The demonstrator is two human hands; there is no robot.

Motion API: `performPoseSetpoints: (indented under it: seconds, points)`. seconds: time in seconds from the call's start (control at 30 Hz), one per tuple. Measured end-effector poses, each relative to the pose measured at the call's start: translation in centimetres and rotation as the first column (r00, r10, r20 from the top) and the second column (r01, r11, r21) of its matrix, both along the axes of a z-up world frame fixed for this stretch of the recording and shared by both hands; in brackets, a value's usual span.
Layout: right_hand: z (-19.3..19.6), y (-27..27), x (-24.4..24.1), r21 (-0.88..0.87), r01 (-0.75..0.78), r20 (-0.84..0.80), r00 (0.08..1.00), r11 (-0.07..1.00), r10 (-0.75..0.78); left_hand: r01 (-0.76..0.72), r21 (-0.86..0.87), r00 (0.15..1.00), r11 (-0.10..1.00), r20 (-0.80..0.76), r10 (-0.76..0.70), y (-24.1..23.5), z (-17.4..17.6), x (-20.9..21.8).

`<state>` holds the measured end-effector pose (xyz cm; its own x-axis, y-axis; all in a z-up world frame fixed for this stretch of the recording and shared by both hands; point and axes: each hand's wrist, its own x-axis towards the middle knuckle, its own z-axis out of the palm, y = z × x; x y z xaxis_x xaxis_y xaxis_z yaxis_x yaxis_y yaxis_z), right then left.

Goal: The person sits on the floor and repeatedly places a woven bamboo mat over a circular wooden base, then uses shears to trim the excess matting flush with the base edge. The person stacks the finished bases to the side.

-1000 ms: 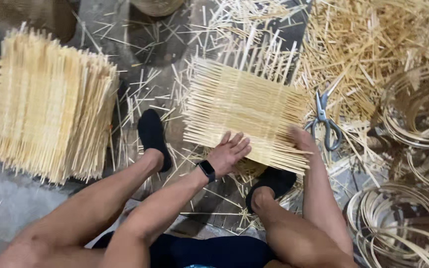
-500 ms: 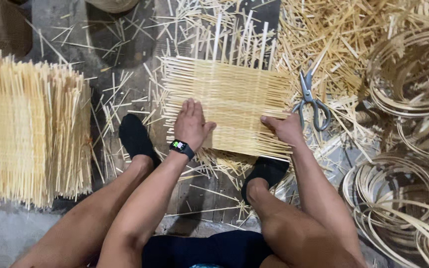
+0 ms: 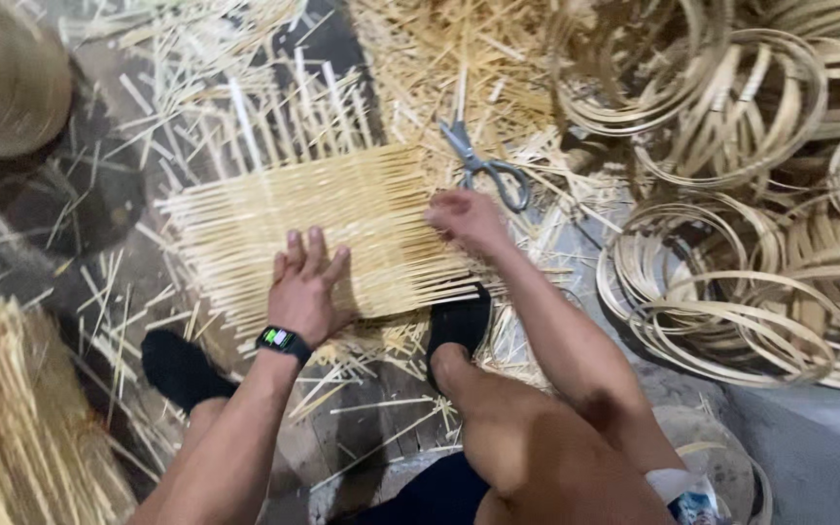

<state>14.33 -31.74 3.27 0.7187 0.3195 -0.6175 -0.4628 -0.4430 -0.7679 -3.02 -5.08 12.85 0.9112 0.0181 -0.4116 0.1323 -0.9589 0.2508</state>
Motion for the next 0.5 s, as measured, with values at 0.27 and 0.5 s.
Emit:
performPoseSetpoints:
  seconds: [0.27, 0.5]
  points:
    - [2.7, -13.4, 10.4, -0.482, 0.306, 0.736, 0.650, 0.821, 0.189, 0.021, 0.003, 0.999, 1.000, -0.035, -0.021, 0.3, 0.4, -0.4]
    - [-1.0, -13.7, 13.9, -0.849, 0.101, 0.468, 0.598, 0.518, 0.651, -0.001, 0.003, 0.994, 1.000, -0.114, 0.001, -0.4, 0.7, -0.5]
